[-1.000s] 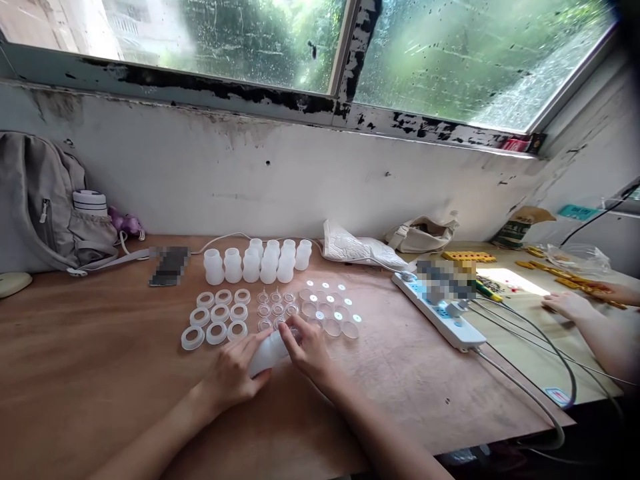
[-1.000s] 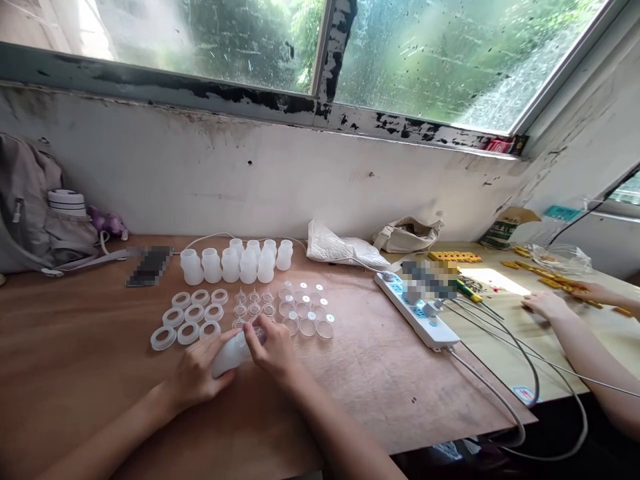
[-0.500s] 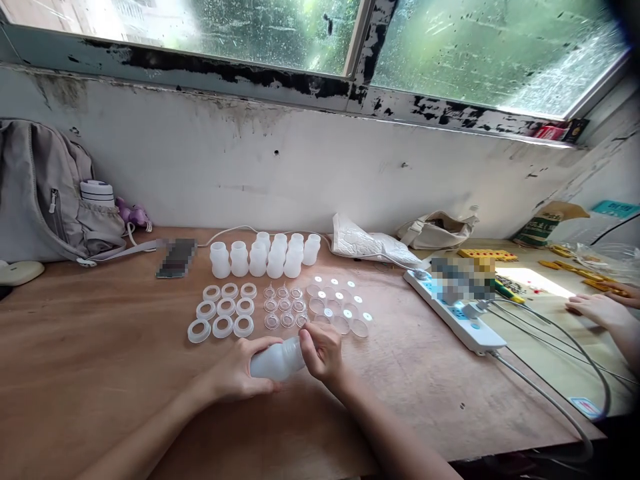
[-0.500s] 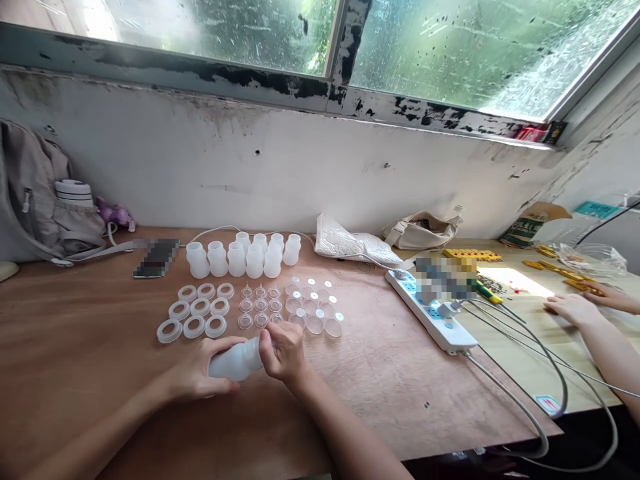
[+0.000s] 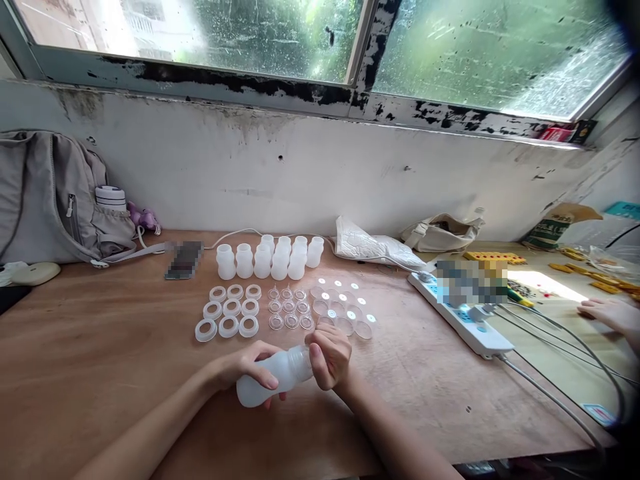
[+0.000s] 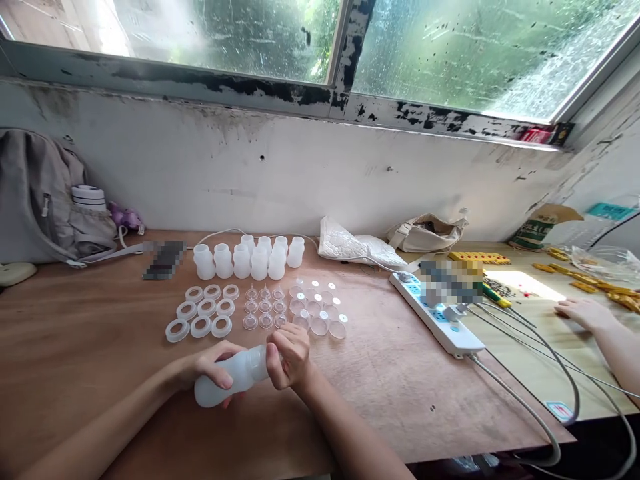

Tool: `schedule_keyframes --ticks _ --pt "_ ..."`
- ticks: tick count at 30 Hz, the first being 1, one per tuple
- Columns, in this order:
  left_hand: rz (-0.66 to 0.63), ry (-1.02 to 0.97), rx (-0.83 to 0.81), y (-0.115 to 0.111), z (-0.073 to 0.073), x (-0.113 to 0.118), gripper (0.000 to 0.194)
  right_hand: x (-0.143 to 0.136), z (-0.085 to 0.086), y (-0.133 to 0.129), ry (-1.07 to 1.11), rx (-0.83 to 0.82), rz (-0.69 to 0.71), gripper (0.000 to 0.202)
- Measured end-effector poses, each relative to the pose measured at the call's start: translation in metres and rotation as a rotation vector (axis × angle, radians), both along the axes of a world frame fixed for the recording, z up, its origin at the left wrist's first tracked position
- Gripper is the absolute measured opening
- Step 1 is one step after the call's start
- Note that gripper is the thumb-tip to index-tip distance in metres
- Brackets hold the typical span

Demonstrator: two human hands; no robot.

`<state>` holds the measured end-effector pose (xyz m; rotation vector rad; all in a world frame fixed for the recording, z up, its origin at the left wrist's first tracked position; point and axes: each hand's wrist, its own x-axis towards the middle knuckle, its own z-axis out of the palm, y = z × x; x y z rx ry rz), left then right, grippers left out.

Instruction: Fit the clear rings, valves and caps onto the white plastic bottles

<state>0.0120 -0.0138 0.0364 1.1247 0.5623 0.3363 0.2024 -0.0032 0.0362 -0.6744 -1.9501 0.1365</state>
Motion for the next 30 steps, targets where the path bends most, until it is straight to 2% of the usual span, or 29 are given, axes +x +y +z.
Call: schedule_keyframes --ticks 4,7,10,13,15,17,24,30 --pt "-0.089 -0.031 -0.086 0.002 -0.007 0.000 0.039 0.001 -0.001 -0.001 0.018 0.018 0.009 0.021" --pt "-0.014 -0.012 -0.019 -0.001 -0.005 0.003 0.039 0.004 0.000 0.004 -0.019 -0.053 -0.011 0.022" --pt "0.209 0.145 0.291 -0.005 -0.001 0.005 0.042 0.002 0.005 0.012 -0.109 -0.286 -0.066 0.024" --pt "0.411 0.406 0.807 -0.007 -0.003 0.004 0.052 -0.003 0.008 0.015 -0.172 -0.462 -0.129 0.024" --pt "0.465 0.513 1.074 -0.008 -0.005 0.004 0.058 -0.006 0.008 0.014 -0.168 -0.482 -0.167 0.025" --pt "0.460 0.534 1.171 -0.010 -0.005 0.004 0.059 -0.008 0.006 0.012 -0.126 -0.455 -0.181 0.027" --pt "0.380 0.455 0.947 -0.018 0.017 0.012 0.058 0.002 0.003 0.009 -0.033 -0.313 -0.098 0.034" --pt "0.322 0.335 0.678 -0.017 0.012 0.012 0.057 0.005 0.003 0.008 -0.051 -0.229 -0.097 0.032"
